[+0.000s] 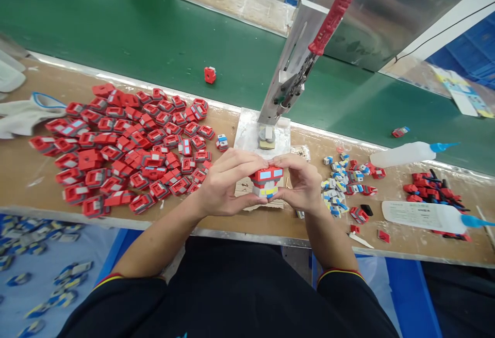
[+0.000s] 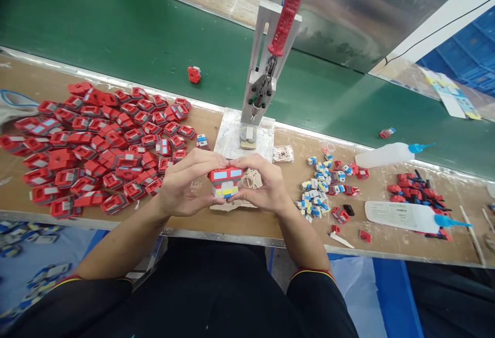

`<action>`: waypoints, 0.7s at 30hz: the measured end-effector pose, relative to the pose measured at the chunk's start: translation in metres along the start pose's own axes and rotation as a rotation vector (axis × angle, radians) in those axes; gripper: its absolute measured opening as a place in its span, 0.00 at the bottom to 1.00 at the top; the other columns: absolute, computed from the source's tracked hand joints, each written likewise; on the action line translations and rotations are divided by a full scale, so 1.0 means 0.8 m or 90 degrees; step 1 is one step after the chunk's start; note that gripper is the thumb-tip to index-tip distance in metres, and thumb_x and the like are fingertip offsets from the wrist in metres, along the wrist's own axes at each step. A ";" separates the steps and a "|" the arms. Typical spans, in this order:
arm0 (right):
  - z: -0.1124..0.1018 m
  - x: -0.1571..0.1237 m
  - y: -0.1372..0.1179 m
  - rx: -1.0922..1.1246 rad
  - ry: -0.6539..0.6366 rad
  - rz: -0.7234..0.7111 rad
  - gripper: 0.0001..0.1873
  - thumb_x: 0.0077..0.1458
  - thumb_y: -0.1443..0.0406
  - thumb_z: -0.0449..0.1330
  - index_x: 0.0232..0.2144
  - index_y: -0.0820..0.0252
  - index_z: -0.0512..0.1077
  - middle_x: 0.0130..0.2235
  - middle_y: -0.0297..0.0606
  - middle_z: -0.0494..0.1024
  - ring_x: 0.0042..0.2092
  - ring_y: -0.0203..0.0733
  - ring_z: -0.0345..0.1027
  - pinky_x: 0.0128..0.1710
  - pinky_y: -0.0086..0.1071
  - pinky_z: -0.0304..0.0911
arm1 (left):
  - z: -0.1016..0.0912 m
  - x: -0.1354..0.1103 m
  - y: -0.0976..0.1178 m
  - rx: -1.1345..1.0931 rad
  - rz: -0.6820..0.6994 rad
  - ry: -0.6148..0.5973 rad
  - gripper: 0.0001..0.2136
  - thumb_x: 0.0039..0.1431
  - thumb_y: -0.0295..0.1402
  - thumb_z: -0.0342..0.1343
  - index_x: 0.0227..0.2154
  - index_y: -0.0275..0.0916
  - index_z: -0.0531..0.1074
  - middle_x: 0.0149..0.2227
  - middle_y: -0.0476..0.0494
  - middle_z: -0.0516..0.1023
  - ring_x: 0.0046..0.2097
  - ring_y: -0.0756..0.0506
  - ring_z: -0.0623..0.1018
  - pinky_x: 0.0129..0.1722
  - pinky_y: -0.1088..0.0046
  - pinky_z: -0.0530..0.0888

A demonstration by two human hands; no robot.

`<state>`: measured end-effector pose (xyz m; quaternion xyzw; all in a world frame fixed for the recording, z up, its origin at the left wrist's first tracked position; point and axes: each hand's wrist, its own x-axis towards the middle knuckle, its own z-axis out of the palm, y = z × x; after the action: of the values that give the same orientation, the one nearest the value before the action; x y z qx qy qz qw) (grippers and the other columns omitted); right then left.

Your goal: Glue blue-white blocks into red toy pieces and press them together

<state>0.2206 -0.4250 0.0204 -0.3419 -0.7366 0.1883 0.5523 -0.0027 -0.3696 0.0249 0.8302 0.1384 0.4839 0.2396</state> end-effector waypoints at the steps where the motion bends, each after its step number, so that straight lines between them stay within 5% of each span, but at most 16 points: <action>1: 0.000 -0.001 0.000 0.006 -0.001 0.006 0.29 0.56 0.48 0.76 0.58 0.43 0.77 0.47 0.38 0.88 0.46 0.48 0.85 0.45 0.42 0.82 | 0.002 0.001 0.001 0.002 0.022 0.018 0.21 0.69 0.52 0.63 0.57 0.46 0.79 0.48 0.39 0.88 0.49 0.38 0.86 0.49 0.59 0.82; 8: 0.003 -0.006 0.001 0.052 0.021 0.007 0.29 0.55 0.46 0.76 0.55 0.45 0.78 0.46 0.39 0.88 0.45 0.48 0.85 0.45 0.42 0.81 | 0.010 0.010 0.006 0.042 0.130 0.092 0.19 0.71 0.50 0.62 0.53 0.40 0.77 0.43 0.40 0.89 0.43 0.40 0.88 0.41 0.63 0.81; 16: -0.002 -0.006 -0.003 0.082 0.004 0.022 0.33 0.48 0.49 0.81 0.54 0.43 0.79 0.45 0.38 0.89 0.45 0.49 0.85 0.44 0.42 0.82 | 0.006 0.018 0.020 0.062 0.144 0.090 0.16 0.72 0.47 0.61 0.50 0.39 0.77 0.40 0.42 0.89 0.41 0.42 0.88 0.38 0.64 0.80; 21: -0.001 -0.006 -0.008 0.086 0.010 0.009 0.26 0.57 0.48 0.75 0.55 0.45 0.79 0.44 0.40 0.88 0.45 0.48 0.86 0.43 0.41 0.83 | 0.007 0.017 0.026 0.067 0.149 0.100 0.16 0.70 0.45 0.63 0.53 0.40 0.77 0.40 0.43 0.88 0.40 0.41 0.87 0.38 0.64 0.79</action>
<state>0.2202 -0.4329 0.0217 -0.3102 -0.7156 0.2388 0.5785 0.0089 -0.3822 0.0438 0.8116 0.0840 0.5642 0.1260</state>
